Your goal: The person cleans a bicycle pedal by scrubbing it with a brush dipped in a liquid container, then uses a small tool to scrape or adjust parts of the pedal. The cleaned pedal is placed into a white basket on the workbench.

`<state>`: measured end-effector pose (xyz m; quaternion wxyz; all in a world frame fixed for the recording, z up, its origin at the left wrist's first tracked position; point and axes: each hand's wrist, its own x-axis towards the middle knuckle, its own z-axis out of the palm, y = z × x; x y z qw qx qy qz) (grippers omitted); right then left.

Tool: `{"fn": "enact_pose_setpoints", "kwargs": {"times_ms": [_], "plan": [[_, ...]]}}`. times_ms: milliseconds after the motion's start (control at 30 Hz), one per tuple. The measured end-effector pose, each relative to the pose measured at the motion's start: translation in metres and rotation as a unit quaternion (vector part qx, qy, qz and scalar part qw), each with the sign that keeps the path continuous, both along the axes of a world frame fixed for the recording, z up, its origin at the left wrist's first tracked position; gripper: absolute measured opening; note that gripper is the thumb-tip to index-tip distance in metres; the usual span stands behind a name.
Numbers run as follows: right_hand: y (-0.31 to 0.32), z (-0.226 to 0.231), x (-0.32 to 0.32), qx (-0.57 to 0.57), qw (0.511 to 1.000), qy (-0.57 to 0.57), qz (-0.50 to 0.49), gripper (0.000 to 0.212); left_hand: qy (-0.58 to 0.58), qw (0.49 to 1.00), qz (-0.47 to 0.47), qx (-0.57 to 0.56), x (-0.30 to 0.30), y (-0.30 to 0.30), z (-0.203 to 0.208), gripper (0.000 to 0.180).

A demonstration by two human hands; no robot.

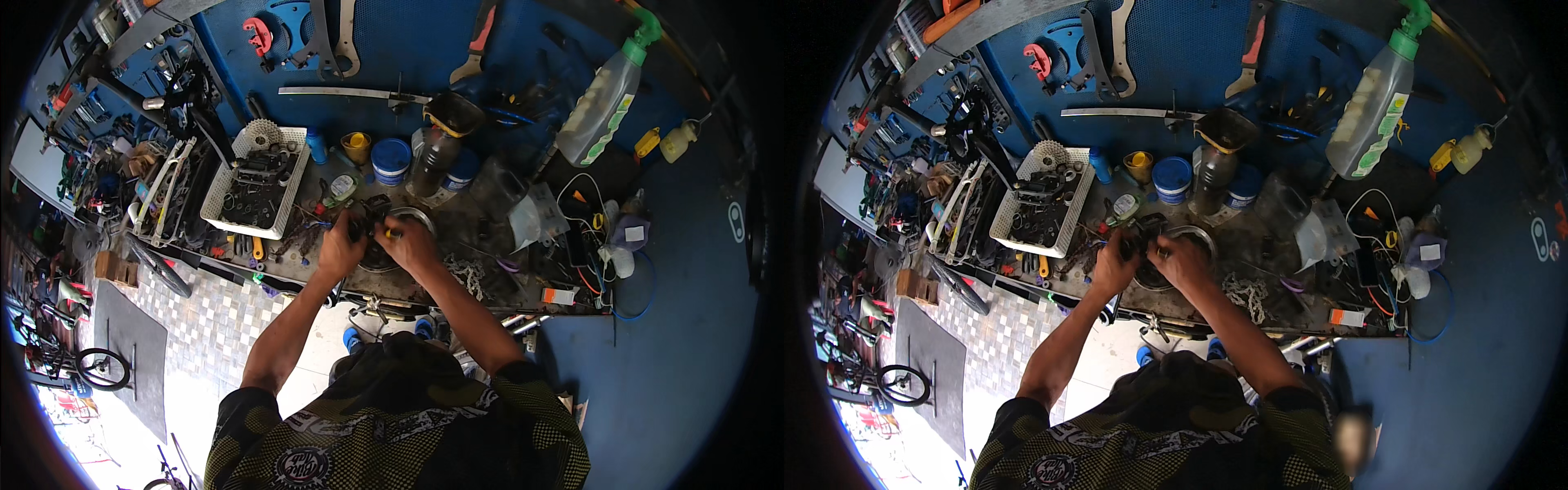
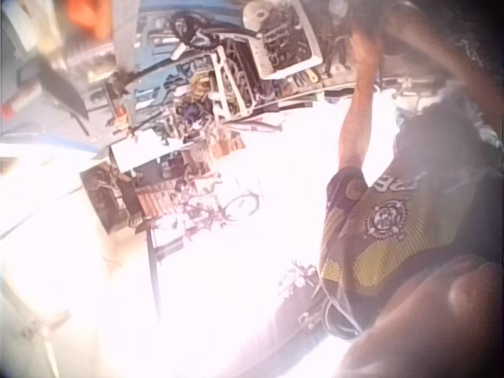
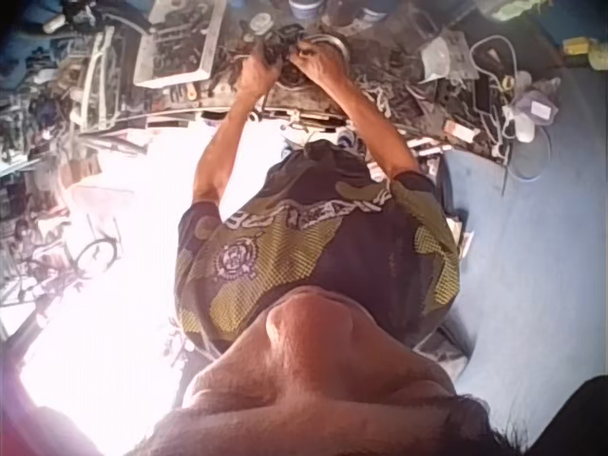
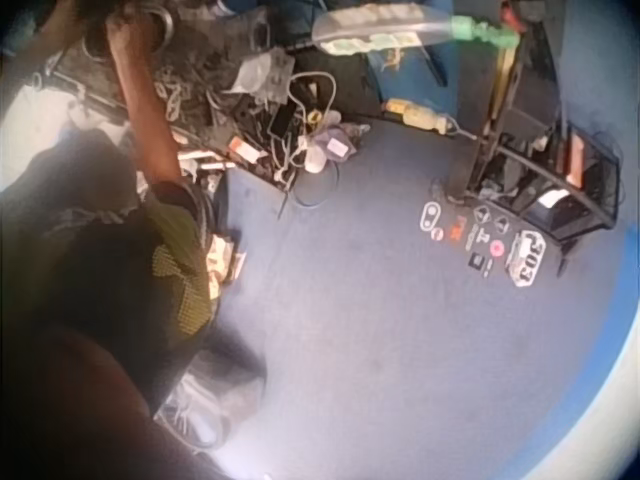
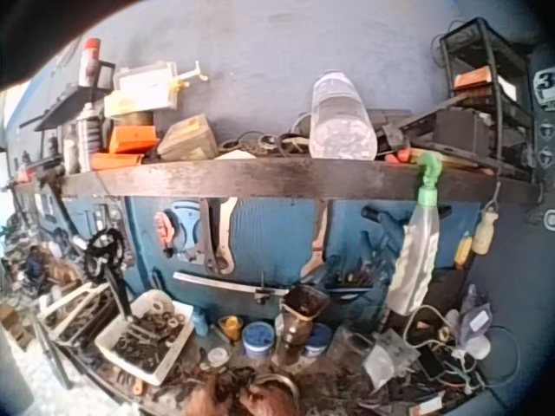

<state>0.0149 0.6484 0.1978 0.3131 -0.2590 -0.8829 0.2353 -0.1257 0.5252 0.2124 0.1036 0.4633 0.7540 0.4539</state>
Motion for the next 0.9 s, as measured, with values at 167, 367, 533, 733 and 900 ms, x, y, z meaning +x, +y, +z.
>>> {"fn": "enact_pose_setpoints", "kwargs": {"times_ms": [167, 367, 533, 733, 900], "plan": [[0.022, -0.017, -0.022, -0.280, 0.943, -0.145, -0.103, 0.028, 0.017, 1.000, 0.019, 0.009, 0.006, -0.007, -0.009, 0.042], [0.047, -0.016, 0.020, -0.454, 0.889, 0.062, -0.026, 0.037, -0.087, 0.993, 0.009, 0.073, -0.030, -0.022, -0.007, 0.039], [0.046, 0.002, 0.047, -0.555, 0.831, 0.032, 0.000, 0.051, -0.138, 0.988, -0.024, 0.066, -0.035, -0.027, 0.003, 0.027], [0.034, 0.006, 0.037, -0.761, 0.649, 0.005, 0.020, 0.064, 0.314, 0.937, -0.152, -0.025, -0.016, -0.028, 0.017, 0.046], [0.024, -0.009, 0.035, -0.738, 0.675, 0.014, -0.006, 0.045, 0.312, 0.913, -0.160, -0.208, -0.007, -0.028, 0.029, 0.058]]}}
